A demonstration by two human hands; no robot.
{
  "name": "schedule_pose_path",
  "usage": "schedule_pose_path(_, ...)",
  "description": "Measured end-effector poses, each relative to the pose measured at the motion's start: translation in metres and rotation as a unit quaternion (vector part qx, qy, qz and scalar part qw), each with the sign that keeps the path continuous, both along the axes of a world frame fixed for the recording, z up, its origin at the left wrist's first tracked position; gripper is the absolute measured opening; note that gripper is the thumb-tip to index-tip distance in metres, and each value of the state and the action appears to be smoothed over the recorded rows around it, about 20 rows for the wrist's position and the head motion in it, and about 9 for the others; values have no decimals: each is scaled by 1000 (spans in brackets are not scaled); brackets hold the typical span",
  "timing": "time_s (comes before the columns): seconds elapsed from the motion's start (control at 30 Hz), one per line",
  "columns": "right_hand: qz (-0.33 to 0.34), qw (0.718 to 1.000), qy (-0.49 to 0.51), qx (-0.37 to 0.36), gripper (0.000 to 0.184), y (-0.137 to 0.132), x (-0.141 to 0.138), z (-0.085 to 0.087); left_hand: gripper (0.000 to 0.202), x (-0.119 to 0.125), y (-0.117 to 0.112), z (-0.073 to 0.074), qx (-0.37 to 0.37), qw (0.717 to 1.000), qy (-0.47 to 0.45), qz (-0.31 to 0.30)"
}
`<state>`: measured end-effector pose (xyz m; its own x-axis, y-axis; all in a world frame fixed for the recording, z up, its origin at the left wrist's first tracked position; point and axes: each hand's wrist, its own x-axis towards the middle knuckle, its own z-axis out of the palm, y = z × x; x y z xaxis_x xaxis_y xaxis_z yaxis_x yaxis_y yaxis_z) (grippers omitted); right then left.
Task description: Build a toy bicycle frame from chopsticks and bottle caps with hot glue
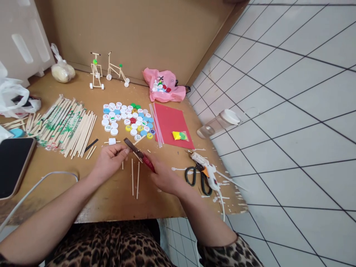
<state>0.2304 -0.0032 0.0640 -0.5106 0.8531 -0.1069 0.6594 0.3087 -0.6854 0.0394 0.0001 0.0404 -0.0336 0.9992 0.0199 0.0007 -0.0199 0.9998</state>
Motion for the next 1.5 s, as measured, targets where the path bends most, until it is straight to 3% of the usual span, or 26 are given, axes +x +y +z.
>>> schedule_pose_path(0.17, 4, 999, 3, 34, 67, 1, -2, -3, 21, 2, 1, -3, -8, 1000, -9, 7)
schedule_pose_path(0.47, -16, 998, -64, 11, 59, -2, -8, 0, 24, 0, 4, -5, -41, 999, -11, -11)
schedule_pose_path(0.6, -27, 996, -88, 7, 55, -1, -11, 1, 29, 1, 4, -3, -96, 990, -96, -30)
schedule_pose_path(0.7, -29, 995, -96, 5, 52, 1, -12, 0, 34, 1, 5, 2, -162, 968, -186, -42)
schedule_pose_path(0.83, -30, 995, -100, 8, 52, 3, -9, -2, 29, 1, 7, 3, -208, 950, -229, -32)
schedule_pose_path(1.17, -33, 991, -128, 18, 43, 4, -7, -1, 20, 3, 3, 6, -185, 963, -194, -37)
schedule_pose_path(1.5, -35, 988, -148, 11, 63, -2, -7, 1, 26, 6, 3, 0, -141, 981, -132, -25)
